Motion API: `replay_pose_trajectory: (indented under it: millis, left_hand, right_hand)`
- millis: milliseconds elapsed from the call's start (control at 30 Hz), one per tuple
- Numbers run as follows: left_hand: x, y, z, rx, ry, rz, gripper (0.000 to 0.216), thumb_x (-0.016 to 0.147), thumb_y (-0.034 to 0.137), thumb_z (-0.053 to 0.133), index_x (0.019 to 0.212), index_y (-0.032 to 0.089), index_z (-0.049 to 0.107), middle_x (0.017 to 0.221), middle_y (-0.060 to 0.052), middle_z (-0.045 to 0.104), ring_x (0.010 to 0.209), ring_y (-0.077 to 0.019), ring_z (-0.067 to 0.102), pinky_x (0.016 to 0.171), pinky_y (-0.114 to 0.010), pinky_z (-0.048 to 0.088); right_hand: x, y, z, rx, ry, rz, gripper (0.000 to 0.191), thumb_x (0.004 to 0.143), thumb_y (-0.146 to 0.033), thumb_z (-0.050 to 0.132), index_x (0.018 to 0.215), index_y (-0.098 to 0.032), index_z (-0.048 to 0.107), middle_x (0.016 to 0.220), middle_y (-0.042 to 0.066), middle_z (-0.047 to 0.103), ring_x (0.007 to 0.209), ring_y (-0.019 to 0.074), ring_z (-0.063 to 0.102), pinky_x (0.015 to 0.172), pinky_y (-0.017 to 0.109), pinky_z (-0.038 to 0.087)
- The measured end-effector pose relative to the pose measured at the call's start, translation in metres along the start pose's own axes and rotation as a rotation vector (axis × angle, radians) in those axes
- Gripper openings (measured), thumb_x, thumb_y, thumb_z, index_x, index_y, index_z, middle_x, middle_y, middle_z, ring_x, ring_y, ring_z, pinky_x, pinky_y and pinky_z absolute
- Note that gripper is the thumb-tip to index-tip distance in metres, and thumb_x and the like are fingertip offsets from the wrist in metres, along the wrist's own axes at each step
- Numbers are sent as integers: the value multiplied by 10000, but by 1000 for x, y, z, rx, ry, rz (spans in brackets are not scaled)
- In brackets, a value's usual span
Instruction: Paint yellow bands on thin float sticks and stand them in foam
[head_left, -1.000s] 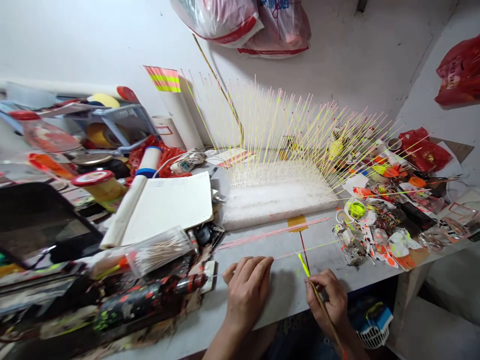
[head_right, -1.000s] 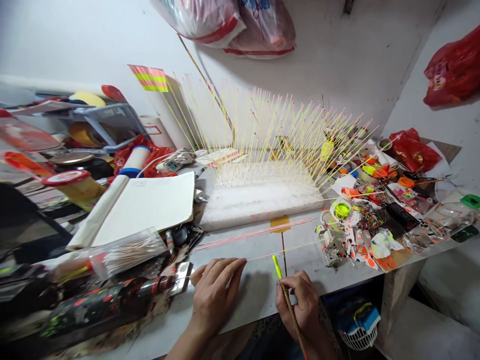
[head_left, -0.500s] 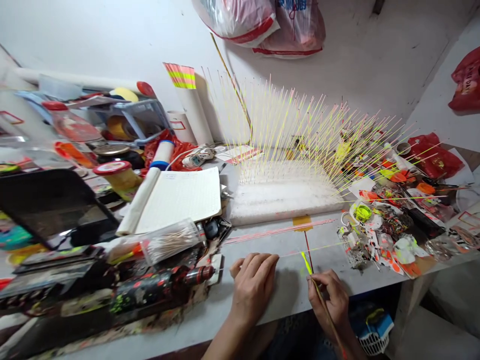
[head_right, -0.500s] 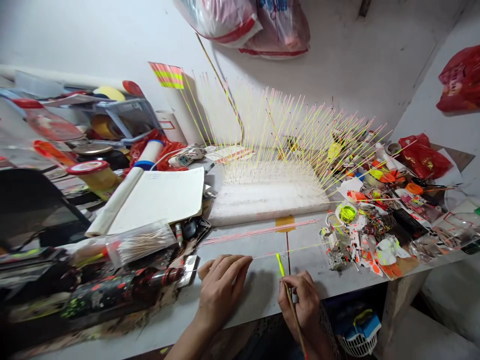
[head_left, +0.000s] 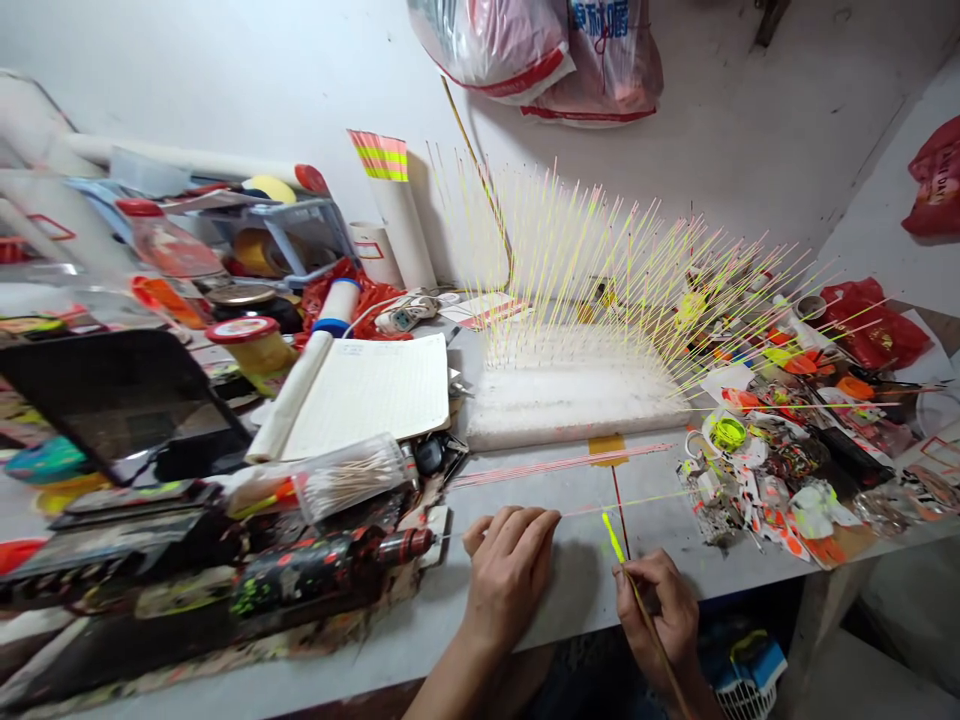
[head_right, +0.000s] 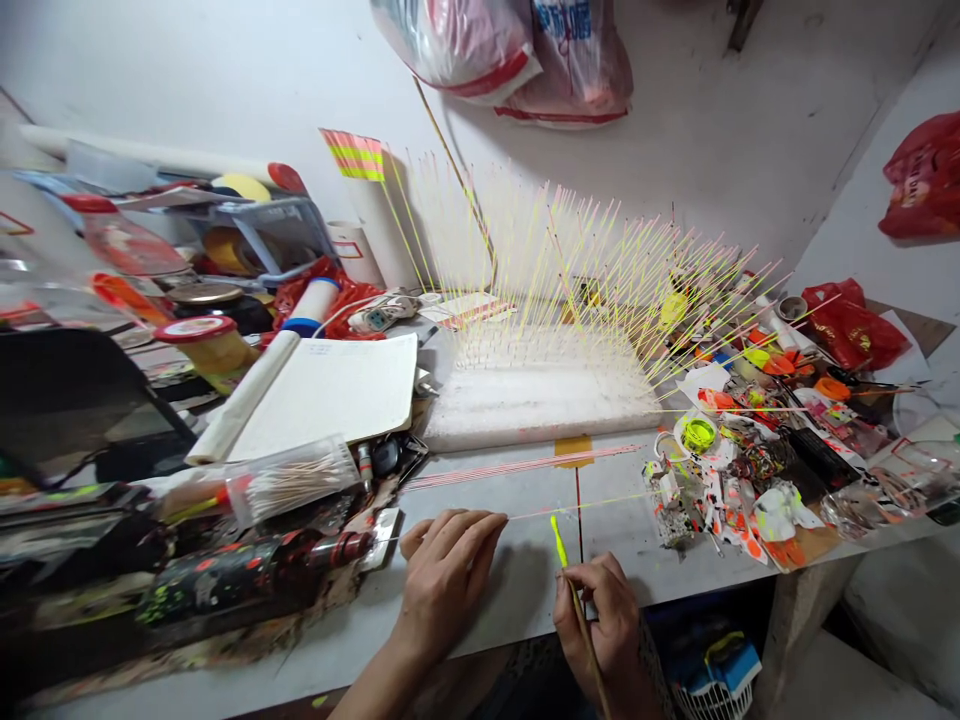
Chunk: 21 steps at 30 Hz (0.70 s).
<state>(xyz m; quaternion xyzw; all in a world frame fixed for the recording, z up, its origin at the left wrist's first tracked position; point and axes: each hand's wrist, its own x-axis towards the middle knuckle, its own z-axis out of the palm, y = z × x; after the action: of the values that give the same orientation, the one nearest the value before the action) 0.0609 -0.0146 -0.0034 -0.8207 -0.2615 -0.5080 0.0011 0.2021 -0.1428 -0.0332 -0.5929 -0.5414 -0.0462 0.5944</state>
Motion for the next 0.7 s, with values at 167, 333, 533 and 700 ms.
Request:
replay_pose_trajectory:
  millis: [167, 333, 533, 700]
  left_hand:
    - [0, 1, -2, 9, -7, -13, 152, 937, 100, 537, 965, 217, 630, 815, 19, 710, 769, -122, 627, 794, -327, 333]
    - [0, 2, -2, 2, 9, -21, 145, 935, 103, 542, 957, 220, 624, 809, 30, 709, 761, -117, 622, 800, -327, 327]
    - [-1, 3, -1, -1, 7, -36, 141, 931, 104, 550, 954, 220, 626, 817, 30, 710, 763, -120, 621, 811, -329, 325]
    - [-2, 3, -1, -4, 2, -45, 143, 919, 111, 557, 945, 225, 639, 812, 31, 712, 763, -114, 629, 819, -332, 325]
  right_hand:
    - [4, -13, 9, 1, -49, -27, 88, 946, -148, 569, 948, -209, 632, 767, 6, 644, 643, 118, 581, 582, 222, 490]
    - [7, -13, 15, -20, -59, -44, 77, 937, -150, 588, 960, -209, 632, 758, -4, 629, 619, 119, 566, 580, 226, 491]
    - [10, -7, 15, -41, -65, -122, 105, 914, -132, 596, 964, -218, 631, 742, -24, 627, 600, 119, 588, 543, 208, 503]
    - [8, -5, 14, -30, -25, -64, 79, 912, -165, 602, 932, -229, 645, 723, -34, 613, 572, 113, 582, 526, 199, 497]
